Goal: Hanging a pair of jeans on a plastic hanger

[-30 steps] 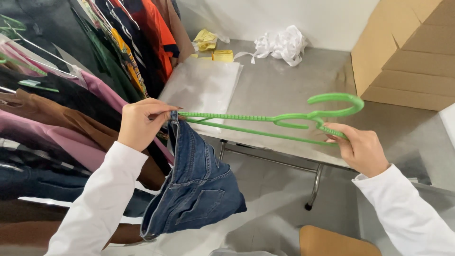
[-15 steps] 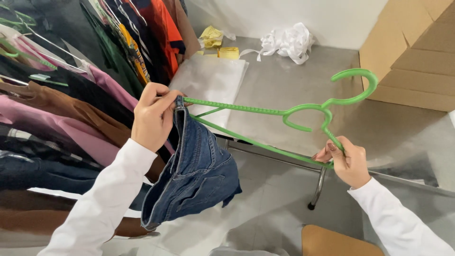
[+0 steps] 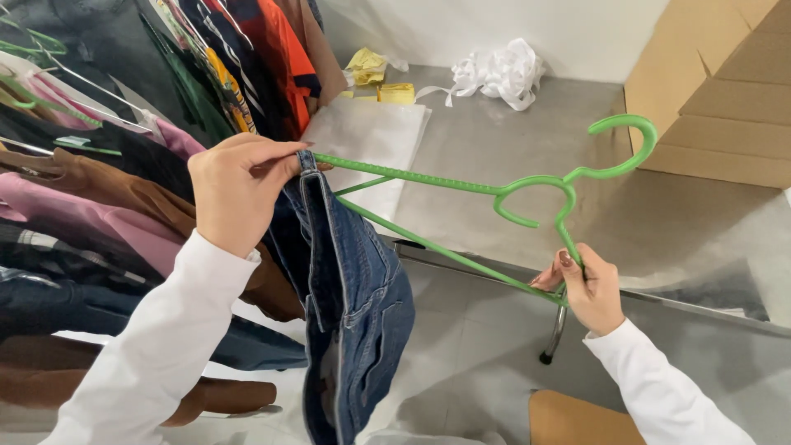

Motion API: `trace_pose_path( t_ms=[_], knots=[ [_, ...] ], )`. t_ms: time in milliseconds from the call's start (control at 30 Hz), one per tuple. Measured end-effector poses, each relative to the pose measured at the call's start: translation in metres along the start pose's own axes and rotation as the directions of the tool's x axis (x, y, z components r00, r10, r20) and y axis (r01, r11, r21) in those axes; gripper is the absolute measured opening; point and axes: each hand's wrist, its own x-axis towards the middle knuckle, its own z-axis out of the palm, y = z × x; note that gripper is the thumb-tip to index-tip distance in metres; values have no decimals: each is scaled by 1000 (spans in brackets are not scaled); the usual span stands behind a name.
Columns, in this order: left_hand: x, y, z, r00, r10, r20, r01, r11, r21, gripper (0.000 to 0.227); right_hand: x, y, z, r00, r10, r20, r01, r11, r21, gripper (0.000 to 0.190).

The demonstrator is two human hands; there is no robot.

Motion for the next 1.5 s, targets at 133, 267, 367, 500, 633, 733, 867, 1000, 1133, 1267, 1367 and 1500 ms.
trace_pose_path(
  t_ms=[133, 267, 367, 500, 633, 733, 867, 1000, 1133, 1267, 1367, 1500],
  knots=[
    [-7, -7, 7, 997, -67, -27, 65, 997, -46, 17, -2, -3, -2, 1000, -3, 14, 4, 998, -63, 32],
    [-11, -11, 9, 986, -163, 15, 164, 986, -35, 16, -3, -11, 3, 999, 35, 22, -34, 998, -62, 35],
    [-12, 2, 9, 986, -164, 22, 165, 980, -108, 19, -6, -4, 5, 996, 77, 33, -77, 997, 10, 38],
    [-12, 26, 6, 988, -137, 65, 152, 918, -367, 19, -6, 19, 2, 981, 176, 83, -189, 964, 186, 39],
    [-14, 10, 15, 996, 61, 71, -19, 874, -486, 59, -8, 28, 7, 977, 193, 87, -208, 946, 249, 42],
    [-14, 0, 29, 998, 33, 46, -2, 842, -540, 67, -7, 37, 8, 979, 187, 82, -203, 935, 289, 41],
    [-18, -7, 46, 989, -132, 70, 141, 674, -725, 58, -2, 37, -1, 980, 181, 80, -195, 952, 235, 40],
    [-19, -4, 43, 968, -136, 211, 251, 580, -775, 51, 8, 11, -27, 978, 200, 55, -198, 979, -47, 46],
    [-19, -5, 45, 968, -118, 222, 249, 584, -773, 46, 13, 27, -57, 999, 32, 36, -22, 969, -247, 28],
    [-24, -11, 47, 960, -120, 252, 273, 598, -754, 45, 26, 5, -94, 984, 132, 120, -76, 918, -389, 13],
    [-29, -10, 44, 955, -114, 275, 276, 683, -677, 49, 32, -11, -114, 965, 220, 142, -117, 846, -519, 19],
    [-35, -14, 41, 955, -118, 271, 227, 881, -415, 54, 32, -23, -120, 953, 236, 190, -48, 737, -675, 29]
  ],
)
